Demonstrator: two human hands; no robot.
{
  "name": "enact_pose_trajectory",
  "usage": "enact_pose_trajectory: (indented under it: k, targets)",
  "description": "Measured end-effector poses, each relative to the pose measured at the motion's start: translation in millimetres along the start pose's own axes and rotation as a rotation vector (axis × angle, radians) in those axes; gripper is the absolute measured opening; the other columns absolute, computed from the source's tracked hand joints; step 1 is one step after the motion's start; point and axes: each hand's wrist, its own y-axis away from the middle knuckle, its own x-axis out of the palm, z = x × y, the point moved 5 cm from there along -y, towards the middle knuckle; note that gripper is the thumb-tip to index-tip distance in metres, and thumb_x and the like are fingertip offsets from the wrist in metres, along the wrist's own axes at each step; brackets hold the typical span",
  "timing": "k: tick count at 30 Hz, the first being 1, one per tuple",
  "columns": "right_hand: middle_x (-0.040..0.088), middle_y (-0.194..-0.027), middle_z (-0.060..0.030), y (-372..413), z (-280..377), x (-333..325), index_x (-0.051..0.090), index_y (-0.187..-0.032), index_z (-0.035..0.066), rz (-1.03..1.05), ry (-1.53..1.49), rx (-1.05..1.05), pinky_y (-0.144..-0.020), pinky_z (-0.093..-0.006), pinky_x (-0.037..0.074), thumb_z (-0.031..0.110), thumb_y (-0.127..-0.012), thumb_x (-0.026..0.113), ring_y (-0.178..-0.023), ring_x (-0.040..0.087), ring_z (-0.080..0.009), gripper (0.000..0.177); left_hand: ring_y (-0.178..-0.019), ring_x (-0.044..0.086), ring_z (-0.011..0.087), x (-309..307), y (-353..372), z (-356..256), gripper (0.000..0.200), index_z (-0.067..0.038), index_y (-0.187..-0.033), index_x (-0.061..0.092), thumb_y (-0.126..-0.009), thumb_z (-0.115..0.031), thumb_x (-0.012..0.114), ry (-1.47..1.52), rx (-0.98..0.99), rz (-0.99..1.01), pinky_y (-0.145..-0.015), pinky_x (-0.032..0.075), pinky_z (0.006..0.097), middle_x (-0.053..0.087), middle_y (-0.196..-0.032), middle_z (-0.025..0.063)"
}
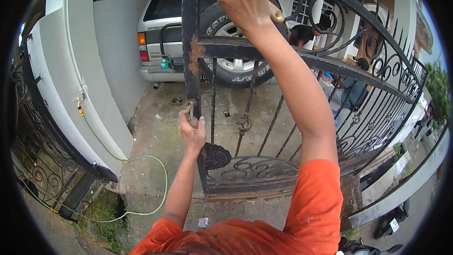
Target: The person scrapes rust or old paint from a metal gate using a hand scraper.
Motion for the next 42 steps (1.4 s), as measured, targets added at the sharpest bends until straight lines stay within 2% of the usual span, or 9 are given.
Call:
enact_pose_trajectory:
  k: [5, 9, 15, 20, 24, 32, 37, 39, 42]
  targets:
    - [0.062, -0.124, -0.0146, -4.1, -18.9, 15.0, 0.064, -0.127, 0.014, -0.053, -0.066, -0.023, -0.074, -0.0360, 0.058, 0.005, -0.081, 0.059, -0.100, 0.062, -0.0298, 0.047, -0.055, 0.053, 0.0151, 0.6, 1.3, 3.5, 0.038, 0.003, -0.119, 0.049, -0.085, -0.005, 0.064, 0.004, -0.014, 0.030, -0.057, 0.045, 0.0309, 0.054, -0.063, 0.0064]
    - [0.071, -0.099, -0.0099, -16.4, -67.2, -9.7, 0.067, -0.117, 0.009, -0.128, -0.299, 0.067, -0.078, -0.0392, 0.056, 0.002, -0.083, 0.057, -0.096, 0.067, -0.0295, 0.036, -0.053, 0.053, 0.0156, -0.5, 1.2, 6.0, 0.040, 0.004, -0.120, 0.049, -0.084, -0.005, 0.065, 0.015, -0.039, 0.041, -0.055, 0.044, 0.0304, 0.053, -0.062, 0.0063]
    - [0.068, -0.084, -0.0105, -35.6, -97.2, -5.1, 0.064, -0.107, 0.009, 0.359, -0.167, -0.267, -0.067, -0.0422, 0.055, 0.010, -0.089, 0.061, -0.080, 0.069, -0.0306, 0.018, -0.048, 0.050, 0.0140, 0.8, -0.3, 5.7, 0.043, 0.005, -0.123, 0.048, -0.084, -0.004, 0.064, 0.075, -0.031, 0.038, -0.050, 0.041, 0.0284, 0.047, -0.057, 0.0035]
    - [0.065, -0.078, -0.0075, -53.2, -70.0, -4.5, 0.059, -0.103, 0.010, 0.390, 0.093, -0.580, -0.059, -0.0385, 0.053, 0.016, -0.094, 0.061, -0.072, 0.067, -0.0240, 0.010, -0.046, 0.053, 0.0139, 2.3, 2.3, 11.7, 0.047, 0.009, -0.126, 0.046, -0.085, -0.004, 0.064, 0.099, -0.016, 0.054, -0.049, 0.044, 0.0274, 0.050, -0.058, 0.0045]
    - [0.069, -0.089, -0.0127, -29.3, -101.0, 20.8, 0.045, -0.131, 0.022, 0.710, 0.455, -0.569, -0.066, -0.0482, 0.056, 0.006, -0.088, 0.059, -0.082, 0.071, -0.0348, 0.048, -0.047, 0.052, 0.0126, 3.3, 3.7, 14.3, 0.044, 0.006, -0.126, 0.049, -0.086, -0.005, 0.063, 0.164, -0.044, 0.033, -0.050, 0.042, 0.0257, 0.052, -0.060, 0.0053]
    - [0.070, -0.089, -0.0121, -53.9, -116.6, 6.8, 0.052, -0.122, 0.023, 0.758, 0.158, -0.434, -0.065, -0.0490, 0.054, 0.007, -0.091, 0.057, -0.084, 0.070, -0.0373, 0.035, -0.052, 0.065, 0.0186, 2.8, 4.0, 14.0, 0.047, 0.011, -0.128, 0.048, -0.085, -0.003, 0.062, 0.187, -0.045, 0.049, -0.052, 0.050, 0.0286, 0.067, -0.081, 0.0197]
    - [0.070, -0.104, -0.0091, -53.7, -107.9, 12.1, 0.049, -0.127, 0.024, 0.776, 0.435, -0.728, -0.066, -0.0479, 0.057, 0.005, -0.089, 0.058, -0.084, 0.070, -0.0352, 0.044, -0.055, 0.067, 0.0192, 4.8, 2.7, 15.7, 0.048, 0.011, -0.128, 0.048, -0.085, -0.003, 0.062, 0.214, -0.056, 0.066, -0.054, 0.052, 0.0284, 0.068, -0.085, 0.0212]
    - [0.070, -0.098, -0.0100, -47.4, -111.7, 15.0, 0.046, -0.130, 0.023, 0.809, 0.497, -0.662, -0.066, -0.0501, 0.055, 0.004, -0.087, 0.059, -0.084, 0.069, -0.0369, 0.048, -0.043, 0.061, 0.0167, 2.2, 1.1, 12.8, 0.052, 0.014, -0.130, 0.046, -0.083, -0.002, 0.063, 0.179, 0.046, 0.024, -0.046, 0.051, 0.0290, 0.057, -0.057, 0.0069]
    - [0.071, -0.094, -0.0112, -47.8, -115.7, 16.8, 0.049, -0.127, 0.021, 0.995, 0.572, -0.468, -0.068, -0.0488, 0.055, 0.005, -0.089, 0.059, -0.086, 0.069, -0.0376, 0.043, -0.045, 0.063, 0.0176, 1.2, -0.4, 10.9, 0.052, 0.015, -0.129, 0.046, -0.083, -0.002, 0.062, 0.185, 0.022, 0.043, -0.046, 0.052, 0.0297, 0.058, -0.058, 0.0077]
